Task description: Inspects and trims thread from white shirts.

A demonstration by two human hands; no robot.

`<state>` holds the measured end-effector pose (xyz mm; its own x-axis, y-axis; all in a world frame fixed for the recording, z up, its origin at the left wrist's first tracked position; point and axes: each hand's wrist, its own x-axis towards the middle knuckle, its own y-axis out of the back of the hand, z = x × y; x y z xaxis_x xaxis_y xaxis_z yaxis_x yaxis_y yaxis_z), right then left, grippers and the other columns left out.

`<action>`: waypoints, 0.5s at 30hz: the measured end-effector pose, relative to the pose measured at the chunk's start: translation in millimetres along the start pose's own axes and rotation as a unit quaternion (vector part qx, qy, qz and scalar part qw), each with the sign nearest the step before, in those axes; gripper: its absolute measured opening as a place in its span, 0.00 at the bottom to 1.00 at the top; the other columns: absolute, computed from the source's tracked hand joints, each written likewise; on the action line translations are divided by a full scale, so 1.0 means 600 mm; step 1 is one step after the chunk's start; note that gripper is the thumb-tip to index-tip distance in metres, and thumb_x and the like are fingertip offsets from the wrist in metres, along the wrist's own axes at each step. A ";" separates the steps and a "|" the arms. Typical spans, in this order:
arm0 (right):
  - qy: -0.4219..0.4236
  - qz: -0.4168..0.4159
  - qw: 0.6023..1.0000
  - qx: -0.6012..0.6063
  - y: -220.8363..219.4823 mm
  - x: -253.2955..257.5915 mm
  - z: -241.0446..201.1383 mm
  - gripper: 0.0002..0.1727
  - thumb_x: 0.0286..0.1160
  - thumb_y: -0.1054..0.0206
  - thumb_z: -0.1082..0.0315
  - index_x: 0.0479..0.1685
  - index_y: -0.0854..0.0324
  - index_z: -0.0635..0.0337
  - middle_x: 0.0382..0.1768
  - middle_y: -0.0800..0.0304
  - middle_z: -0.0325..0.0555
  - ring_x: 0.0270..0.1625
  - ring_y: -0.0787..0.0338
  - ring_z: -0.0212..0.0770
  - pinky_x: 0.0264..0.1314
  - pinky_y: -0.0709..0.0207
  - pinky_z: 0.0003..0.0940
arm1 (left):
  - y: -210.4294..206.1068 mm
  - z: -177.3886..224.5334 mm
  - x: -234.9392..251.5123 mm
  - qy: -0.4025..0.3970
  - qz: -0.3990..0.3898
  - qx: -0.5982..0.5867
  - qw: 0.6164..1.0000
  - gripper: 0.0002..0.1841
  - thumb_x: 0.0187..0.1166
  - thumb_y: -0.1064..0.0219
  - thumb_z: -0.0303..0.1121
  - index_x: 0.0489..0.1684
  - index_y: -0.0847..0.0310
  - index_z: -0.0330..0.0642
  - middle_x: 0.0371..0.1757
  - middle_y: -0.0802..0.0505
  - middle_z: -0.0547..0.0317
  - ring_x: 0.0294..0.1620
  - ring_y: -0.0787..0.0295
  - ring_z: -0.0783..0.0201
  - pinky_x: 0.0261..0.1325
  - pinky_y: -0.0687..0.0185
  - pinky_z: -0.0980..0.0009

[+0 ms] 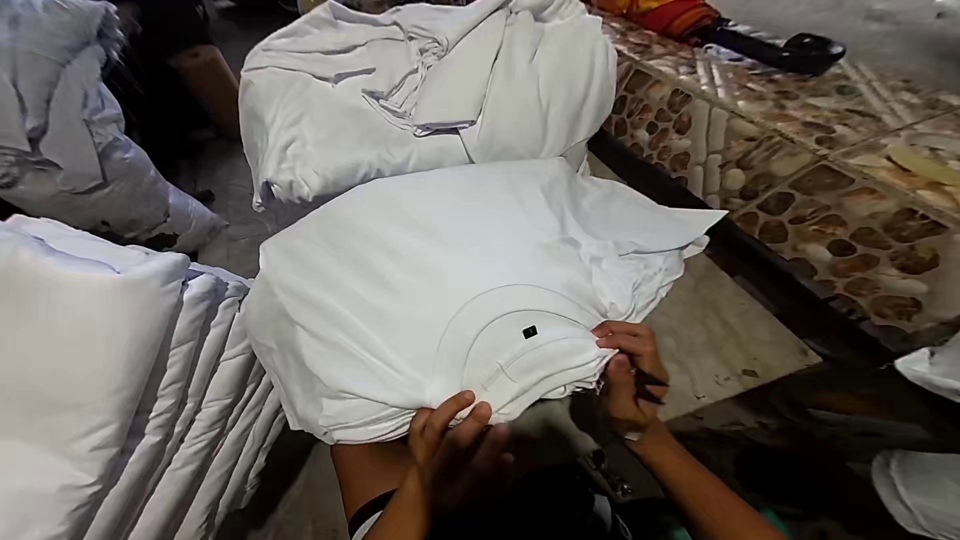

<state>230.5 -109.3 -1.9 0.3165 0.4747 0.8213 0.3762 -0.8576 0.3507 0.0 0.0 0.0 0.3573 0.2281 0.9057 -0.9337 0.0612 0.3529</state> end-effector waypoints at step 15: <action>0.110 -0.413 0.904 0.033 0.009 0.168 -0.086 0.26 0.86 0.46 0.42 0.38 0.18 0.57 0.26 0.20 0.40 0.24 0.21 0.34 0.23 0.31 0.28 | 0.010 0.023 0.075 0.265 0.079 -0.148 0.950 0.12 0.81 0.33 0.33 0.27 0.18 0.36 0.46 0.18 0.56 0.35 0.23 0.86 0.41 0.24 0.93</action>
<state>219.3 -76.2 106.1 -0.2728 0.8906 0.3639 0.4580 -0.2124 0.8632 10.9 -3.0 45.8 0.2226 0.7091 0.6691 -0.9687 0.2384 0.0696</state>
